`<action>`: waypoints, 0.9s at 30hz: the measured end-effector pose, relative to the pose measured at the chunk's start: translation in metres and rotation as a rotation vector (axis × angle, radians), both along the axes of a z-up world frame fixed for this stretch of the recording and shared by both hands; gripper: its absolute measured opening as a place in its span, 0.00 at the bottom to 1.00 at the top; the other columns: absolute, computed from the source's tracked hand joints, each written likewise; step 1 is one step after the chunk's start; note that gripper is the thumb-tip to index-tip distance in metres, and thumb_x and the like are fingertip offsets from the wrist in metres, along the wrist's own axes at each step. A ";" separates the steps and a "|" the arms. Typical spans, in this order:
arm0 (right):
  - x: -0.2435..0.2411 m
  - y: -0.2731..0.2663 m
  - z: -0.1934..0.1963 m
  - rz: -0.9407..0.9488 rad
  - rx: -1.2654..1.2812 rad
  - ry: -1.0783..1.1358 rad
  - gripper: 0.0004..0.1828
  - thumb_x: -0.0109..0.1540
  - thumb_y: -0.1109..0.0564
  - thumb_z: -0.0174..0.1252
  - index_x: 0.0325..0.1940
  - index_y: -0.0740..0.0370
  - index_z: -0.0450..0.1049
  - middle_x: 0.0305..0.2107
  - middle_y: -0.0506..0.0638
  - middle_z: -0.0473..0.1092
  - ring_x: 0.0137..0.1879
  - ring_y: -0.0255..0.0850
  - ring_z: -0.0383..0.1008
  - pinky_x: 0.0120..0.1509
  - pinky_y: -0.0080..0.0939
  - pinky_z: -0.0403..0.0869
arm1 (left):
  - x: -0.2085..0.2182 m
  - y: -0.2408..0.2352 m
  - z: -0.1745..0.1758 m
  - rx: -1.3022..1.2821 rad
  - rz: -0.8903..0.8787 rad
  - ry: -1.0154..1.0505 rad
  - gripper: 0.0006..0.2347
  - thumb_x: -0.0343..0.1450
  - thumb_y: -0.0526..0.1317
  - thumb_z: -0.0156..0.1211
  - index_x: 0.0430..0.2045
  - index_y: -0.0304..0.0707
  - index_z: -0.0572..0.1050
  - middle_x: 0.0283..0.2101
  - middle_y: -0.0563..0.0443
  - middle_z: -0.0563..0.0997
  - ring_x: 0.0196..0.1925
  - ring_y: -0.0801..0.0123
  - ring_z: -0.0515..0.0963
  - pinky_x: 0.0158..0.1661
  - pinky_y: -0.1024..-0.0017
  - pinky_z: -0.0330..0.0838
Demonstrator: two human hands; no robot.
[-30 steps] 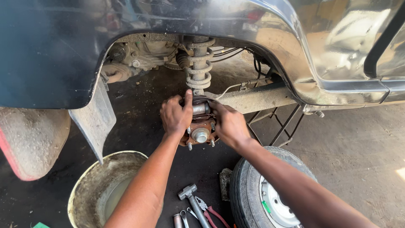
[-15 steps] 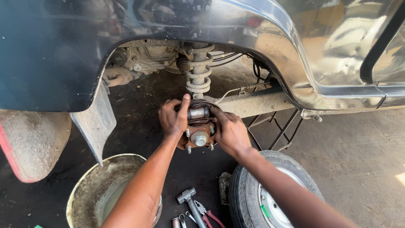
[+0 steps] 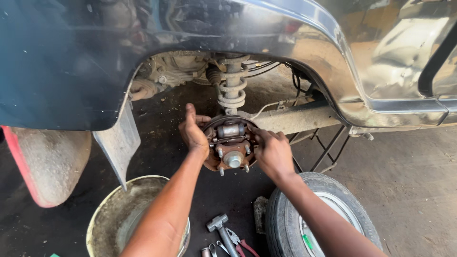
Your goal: The person cleans the exposed brake assembly of a vehicle using a green abrasive pad. They repeatedly scrub the brake drum, backing plate, and wheel studs while the vehicle is elevated. Tools and a bucket are visible on the ground nearby.
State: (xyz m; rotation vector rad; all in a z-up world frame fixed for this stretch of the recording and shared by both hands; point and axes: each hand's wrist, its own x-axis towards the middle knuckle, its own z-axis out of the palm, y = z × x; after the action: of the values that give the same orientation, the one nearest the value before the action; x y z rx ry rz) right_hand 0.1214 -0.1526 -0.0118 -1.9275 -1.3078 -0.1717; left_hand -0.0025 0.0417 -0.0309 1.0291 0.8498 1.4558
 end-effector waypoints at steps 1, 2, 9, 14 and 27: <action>0.003 0.002 -0.001 0.000 0.015 -0.053 0.18 0.60 0.61 0.53 0.53 0.61 0.78 0.41 0.60 0.79 0.45 0.61 0.74 0.56 0.56 0.72 | 0.000 0.004 -0.001 0.025 0.032 0.033 0.33 0.71 0.65 0.53 0.08 0.28 0.75 0.17 0.46 0.78 0.26 0.64 0.77 0.42 0.69 0.73; 0.008 0.003 -0.005 -0.007 0.023 -0.104 0.20 0.57 0.63 0.54 0.53 0.62 0.78 0.40 0.61 0.79 0.47 0.62 0.75 0.58 0.56 0.71 | 0.003 0.004 -0.004 0.043 0.058 0.067 0.33 0.71 0.64 0.54 0.08 0.27 0.74 0.17 0.45 0.76 0.26 0.64 0.76 0.41 0.67 0.71; 0.015 -0.001 -0.018 -0.013 -0.098 0.083 0.23 0.61 0.63 0.52 0.61 0.58 0.75 0.41 0.67 0.76 0.50 0.63 0.76 0.59 0.57 0.73 | 0.007 -0.001 0.001 0.148 0.191 0.292 0.33 0.70 0.64 0.55 0.09 0.25 0.77 0.15 0.44 0.76 0.25 0.63 0.76 0.38 0.64 0.71; 0.014 -0.005 -0.041 -0.012 -0.115 0.086 0.28 0.54 0.67 0.49 0.58 0.61 0.75 0.40 0.63 0.79 0.47 0.59 0.80 0.57 0.54 0.76 | 0.002 -0.010 0.011 0.153 0.167 0.309 0.33 0.69 0.65 0.55 0.11 0.26 0.78 0.15 0.46 0.77 0.22 0.64 0.77 0.32 0.63 0.71; -0.009 0.010 -0.102 -0.206 0.166 1.123 0.20 0.63 0.70 0.45 0.52 0.69 0.80 0.40 0.63 0.81 0.46 0.50 0.79 0.55 0.46 0.75 | 0.002 -0.010 0.009 0.196 0.185 0.361 0.33 0.70 0.63 0.57 0.09 0.24 0.73 0.13 0.46 0.70 0.21 0.67 0.70 0.32 0.63 0.69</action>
State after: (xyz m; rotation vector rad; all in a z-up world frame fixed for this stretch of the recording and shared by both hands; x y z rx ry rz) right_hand 0.1123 -0.1426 -0.1141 -1.5679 -0.3274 0.6070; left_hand -0.0005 0.0321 -0.0217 1.4204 1.0982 1.5544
